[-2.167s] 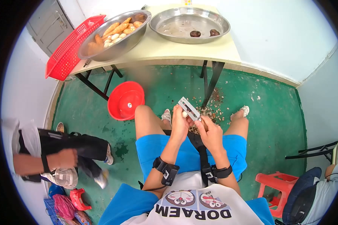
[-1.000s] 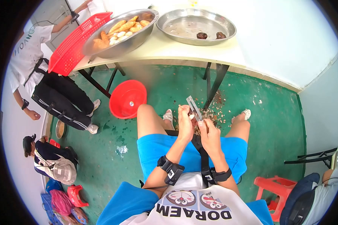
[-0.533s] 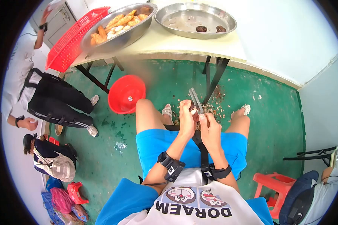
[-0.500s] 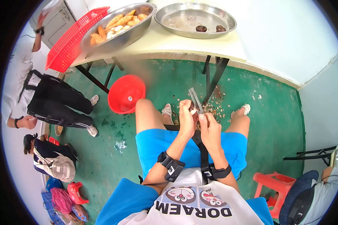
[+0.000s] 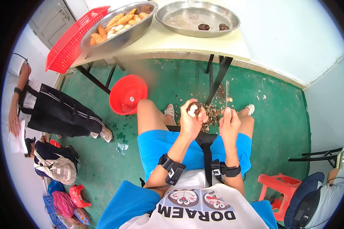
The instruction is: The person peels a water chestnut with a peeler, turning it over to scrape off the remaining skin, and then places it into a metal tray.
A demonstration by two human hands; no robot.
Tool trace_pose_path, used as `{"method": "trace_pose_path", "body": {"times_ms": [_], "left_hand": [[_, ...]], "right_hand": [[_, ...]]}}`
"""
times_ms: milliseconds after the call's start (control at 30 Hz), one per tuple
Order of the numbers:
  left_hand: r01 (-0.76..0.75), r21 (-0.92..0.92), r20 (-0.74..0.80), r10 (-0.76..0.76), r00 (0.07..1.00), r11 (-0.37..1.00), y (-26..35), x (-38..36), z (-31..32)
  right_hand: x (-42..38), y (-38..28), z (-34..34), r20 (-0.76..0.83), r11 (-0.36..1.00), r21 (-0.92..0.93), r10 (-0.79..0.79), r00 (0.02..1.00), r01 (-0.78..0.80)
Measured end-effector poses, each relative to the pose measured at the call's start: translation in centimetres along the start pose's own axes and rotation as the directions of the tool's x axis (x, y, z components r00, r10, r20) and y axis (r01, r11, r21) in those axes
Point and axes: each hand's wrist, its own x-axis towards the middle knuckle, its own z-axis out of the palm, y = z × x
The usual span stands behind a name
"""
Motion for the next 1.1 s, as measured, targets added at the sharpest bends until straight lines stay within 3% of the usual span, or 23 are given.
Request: {"method": "trace_pose_path", "body": {"times_ms": [100,167,233,300,433,500,533,633,733,1100], "left_hand": [[0.024,0.035,-0.012,-0.024,1.000,0.999,0.2,0.1,-0.4],[0.074,-0.001,0.043,-0.074,0.996,0.997,0.3,0.1,-0.5],[0.092,0.011,0.054,-0.092,0.994,0.996,0.6,0.2,-0.5],[0.113,0.022,0.063,-0.114,0.991,0.993,0.8,0.3,-0.6],[0.114,0.164,0.056,-0.124,0.991,0.980,1.5,0.5,-0.4],[-0.007,0.236,-0.126,0.037,0.991,0.972,1.3,0.5,-0.1],[-0.011,0.287,-0.123,0.048,0.991,0.958,1.5,0.3,-0.2],[0.019,0.450,-0.131,0.046,0.990,0.893,1.5,0.5,-1.4],[0.026,0.459,-0.218,0.085,0.972,0.888,1.1,0.6,-1.2],[-0.088,0.300,-0.178,0.147,0.973,0.950,0.9,0.9,-1.1]], "right_hand": [[-0.1,-0.2,0.1,-0.012,0.986,0.139,0.099,0.995,-0.097],[0.1,1.1,0.3,0.028,0.991,-0.100,-0.091,0.995,0.094],[-0.6,-0.2,0.6,0.058,0.992,-0.117,-0.049,0.997,0.056],[-1.2,-1.2,1.3,0.111,0.973,-0.145,-0.165,0.980,0.180],[-2.1,-1.6,2.6,0.239,0.930,-0.236,-0.226,0.944,0.282],[-2.4,-1.9,2.6,0.265,0.890,-0.328,-0.235,0.935,0.317],[-2.5,-2.0,2.5,0.291,0.839,-0.416,-0.242,0.926,0.350],[-2.6,-2.1,2.3,0.296,0.832,-0.423,-0.250,0.922,0.360],[-2.6,-2.3,2.5,0.335,0.815,-0.442,-0.236,0.912,0.374],[-2.8,-2.5,2.8,0.342,0.830,-0.426,-0.220,0.914,0.359]]}}
